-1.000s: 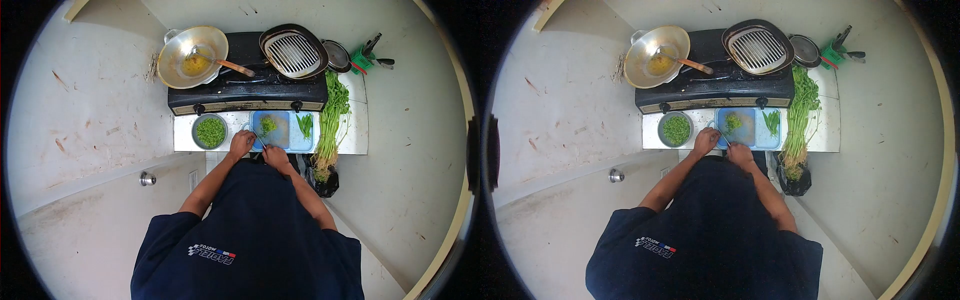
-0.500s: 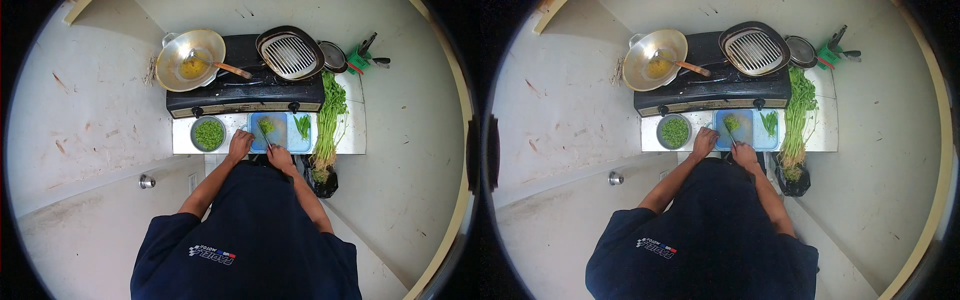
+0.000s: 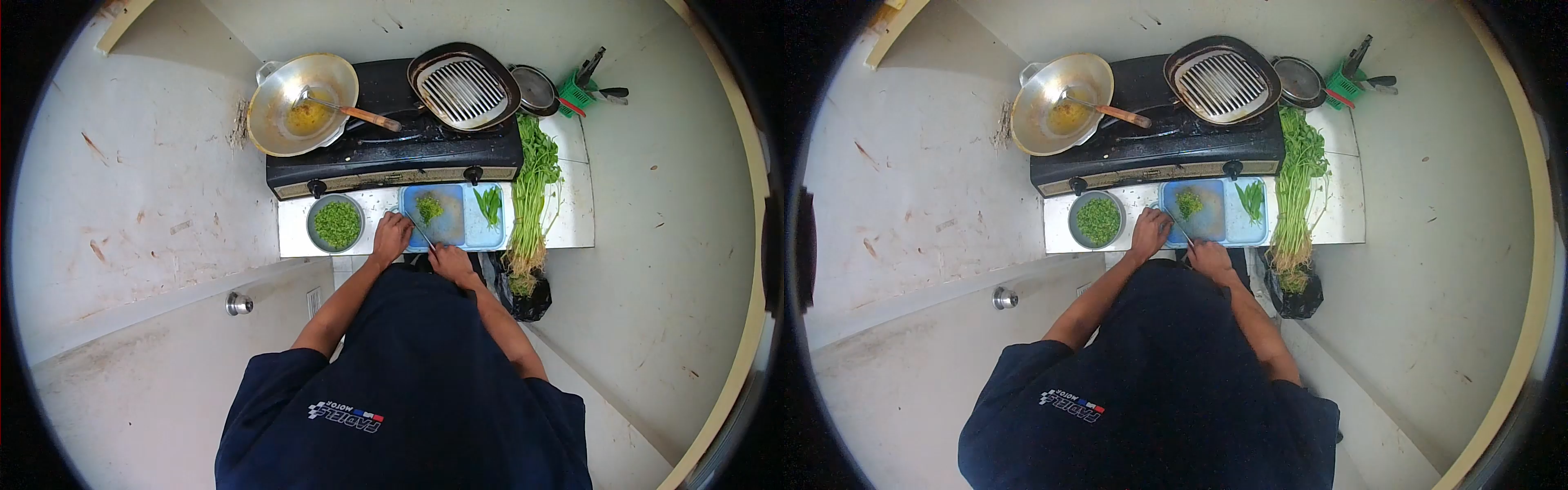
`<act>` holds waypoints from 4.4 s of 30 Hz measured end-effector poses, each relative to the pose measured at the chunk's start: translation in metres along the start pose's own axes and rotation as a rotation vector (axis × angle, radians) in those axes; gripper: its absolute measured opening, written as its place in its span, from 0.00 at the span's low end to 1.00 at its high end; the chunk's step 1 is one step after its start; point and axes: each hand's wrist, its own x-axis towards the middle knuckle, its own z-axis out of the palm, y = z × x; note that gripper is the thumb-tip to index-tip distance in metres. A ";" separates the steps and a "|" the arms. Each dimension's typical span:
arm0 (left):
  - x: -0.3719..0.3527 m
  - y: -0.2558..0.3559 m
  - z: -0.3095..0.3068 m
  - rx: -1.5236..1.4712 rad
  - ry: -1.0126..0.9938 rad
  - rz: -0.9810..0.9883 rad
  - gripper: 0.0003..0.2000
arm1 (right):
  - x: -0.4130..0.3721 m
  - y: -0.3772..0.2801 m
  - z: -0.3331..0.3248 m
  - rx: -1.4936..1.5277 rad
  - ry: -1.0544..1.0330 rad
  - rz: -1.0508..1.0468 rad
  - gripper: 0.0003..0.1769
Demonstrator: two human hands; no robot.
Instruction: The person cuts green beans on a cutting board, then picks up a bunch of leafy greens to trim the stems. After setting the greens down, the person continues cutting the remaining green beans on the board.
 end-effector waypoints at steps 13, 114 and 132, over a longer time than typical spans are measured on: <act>-0.006 -0.007 0.000 -0.035 0.024 0.030 0.06 | 0.008 0.004 0.009 0.015 0.033 0.009 0.23; -0.004 0.000 -0.007 -0.204 -0.025 -0.221 0.04 | 0.009 -0.002 0.007 -0.030 0.033 -0.051 0.22; -0.014 -0.011 -0.001 -0.098 -0.009 -0.065 0.06 | 0.005 -0.003 0.014 -0.024 -0.042 -0.043 0.22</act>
